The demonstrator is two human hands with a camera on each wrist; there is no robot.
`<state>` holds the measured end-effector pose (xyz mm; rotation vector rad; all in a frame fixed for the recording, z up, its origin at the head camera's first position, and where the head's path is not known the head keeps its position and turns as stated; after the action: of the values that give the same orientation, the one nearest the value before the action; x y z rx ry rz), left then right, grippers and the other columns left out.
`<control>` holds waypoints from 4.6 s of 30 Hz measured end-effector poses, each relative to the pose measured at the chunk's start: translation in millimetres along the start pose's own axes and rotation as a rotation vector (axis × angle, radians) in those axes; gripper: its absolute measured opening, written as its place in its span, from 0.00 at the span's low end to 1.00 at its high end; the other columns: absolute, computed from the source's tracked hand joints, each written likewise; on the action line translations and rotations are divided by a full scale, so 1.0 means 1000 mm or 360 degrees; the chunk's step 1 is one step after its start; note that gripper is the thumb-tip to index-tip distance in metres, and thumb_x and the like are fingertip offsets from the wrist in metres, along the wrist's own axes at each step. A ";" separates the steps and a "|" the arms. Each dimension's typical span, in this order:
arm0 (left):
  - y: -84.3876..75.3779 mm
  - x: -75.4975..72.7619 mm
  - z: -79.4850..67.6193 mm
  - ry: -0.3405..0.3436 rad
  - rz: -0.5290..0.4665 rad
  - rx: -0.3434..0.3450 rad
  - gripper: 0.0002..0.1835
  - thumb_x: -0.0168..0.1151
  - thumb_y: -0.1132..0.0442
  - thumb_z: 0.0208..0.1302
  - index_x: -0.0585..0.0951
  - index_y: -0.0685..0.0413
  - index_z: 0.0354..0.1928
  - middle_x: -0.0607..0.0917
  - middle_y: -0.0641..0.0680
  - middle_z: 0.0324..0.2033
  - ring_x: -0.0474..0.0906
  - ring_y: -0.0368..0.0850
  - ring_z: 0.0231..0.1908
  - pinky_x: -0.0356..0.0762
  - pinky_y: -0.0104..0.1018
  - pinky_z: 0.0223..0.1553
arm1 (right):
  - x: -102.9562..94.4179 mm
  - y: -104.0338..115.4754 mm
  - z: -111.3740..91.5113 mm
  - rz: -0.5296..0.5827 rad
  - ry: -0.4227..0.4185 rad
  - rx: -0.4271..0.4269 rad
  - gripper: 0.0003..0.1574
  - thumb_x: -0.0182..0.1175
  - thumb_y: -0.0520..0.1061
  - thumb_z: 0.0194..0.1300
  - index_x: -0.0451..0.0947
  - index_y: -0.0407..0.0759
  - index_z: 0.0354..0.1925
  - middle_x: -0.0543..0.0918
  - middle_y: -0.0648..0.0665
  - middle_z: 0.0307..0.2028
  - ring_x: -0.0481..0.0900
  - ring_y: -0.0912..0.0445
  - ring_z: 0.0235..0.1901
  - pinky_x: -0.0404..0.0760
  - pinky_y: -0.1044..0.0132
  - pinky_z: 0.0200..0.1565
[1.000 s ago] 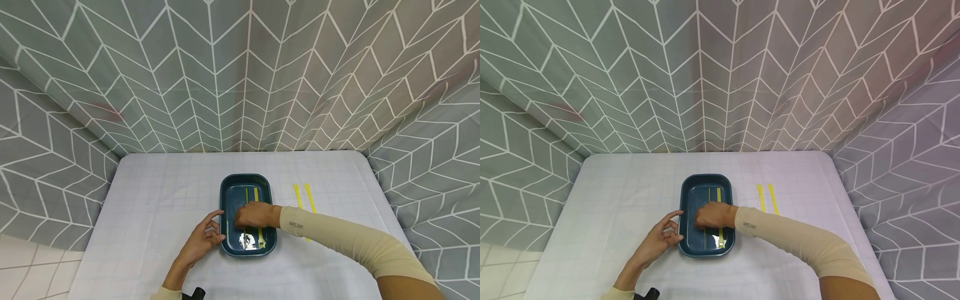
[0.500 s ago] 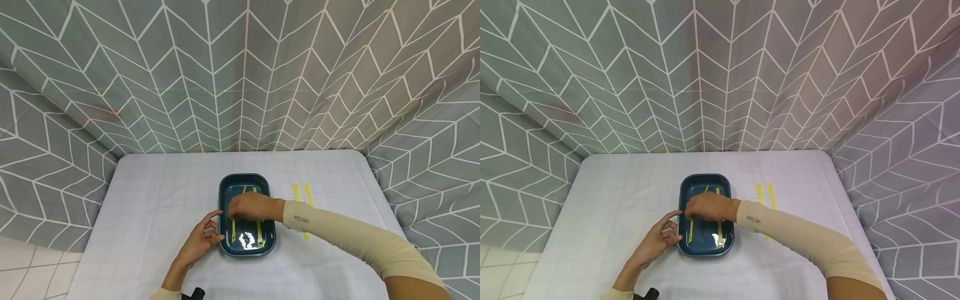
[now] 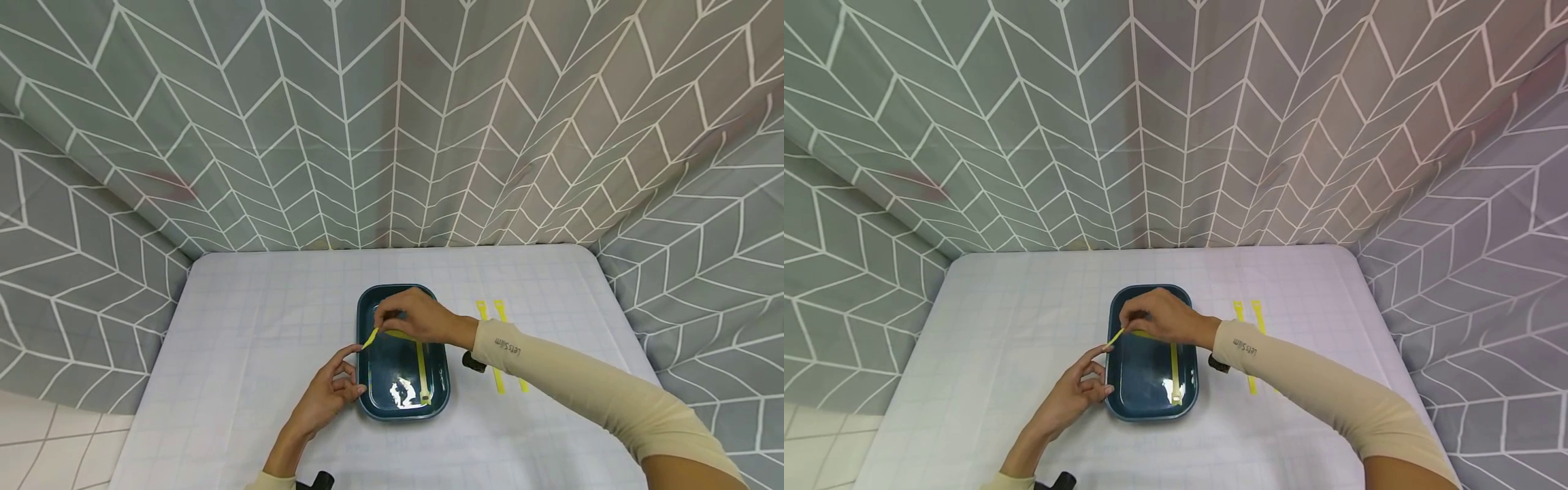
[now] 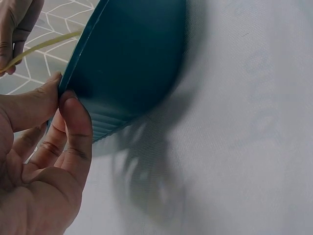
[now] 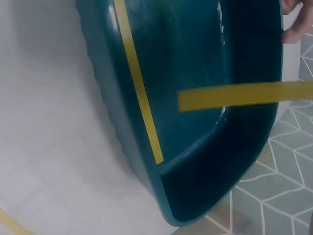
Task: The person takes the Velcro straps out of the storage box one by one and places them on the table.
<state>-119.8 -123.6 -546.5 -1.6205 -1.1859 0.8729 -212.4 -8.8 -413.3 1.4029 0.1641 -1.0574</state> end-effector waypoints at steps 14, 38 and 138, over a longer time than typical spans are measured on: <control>0.000 0.000 0.000 0.0001 0.0001 -0.0007 0.39 0.66 0.75 0.62 0.65 0.46 0.73 0.71 0.55 0.39 0.74 0.36 0.27 0.74 0.29 0.33 | -0.036 -0.029 -0.015 0.0316 -0.0401 0.0503 0.02 0.66 0.38 0.66 0.83 0.40 0.38 0.88 0.46 0.35 0.88 0.60 0.36 0.85 0.65 0.42; -0.002 0.002 0.000 -0.0005 0.0033 -0.0001 0.39 0.66 0.75 0.62 0.65 0.45 0.72 0.72 0.57 0.39 0.74 0.37 0.26 0.74 0.31 0.34 | -0.069 -0.085 -0.086 0.0456 -0.0818 0.1059 0.12 0.66 0.40 0.66 0.81 0.31 0.44 0.87 0.34 0.38 0.88 0.53 0.34 0.86 0.56 0.42; -0.007 0.004 -0.002 0.0002 0.0007 -0.0005 0.39 0.67 0.74 0.61 0.64 0.47 0.73 0.71 0.56 0.39 0.73 0.37 0.25 0.72 0.29 0.32 | -0.045 -0.133 -0.179 -0.0344 -0.0632 0.1388 0.15 0.76 0.42 0.54 0.83 0.34 0.36 0.88 0.41 0.31 0.87 0.51 0.32 0.82 0.57 0.38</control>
<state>-119.2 -119.6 -539.6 -1.6267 -1.1839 0.8730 -242.6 190.1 -520.8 1.9196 -0.5066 -1.6747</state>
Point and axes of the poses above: each hand's wrist, its own z-axis towards the middle knuckle, its own x-axis out of the palm, y = z × x, the point moved 10 cm from there along z, towards the middle knuckle
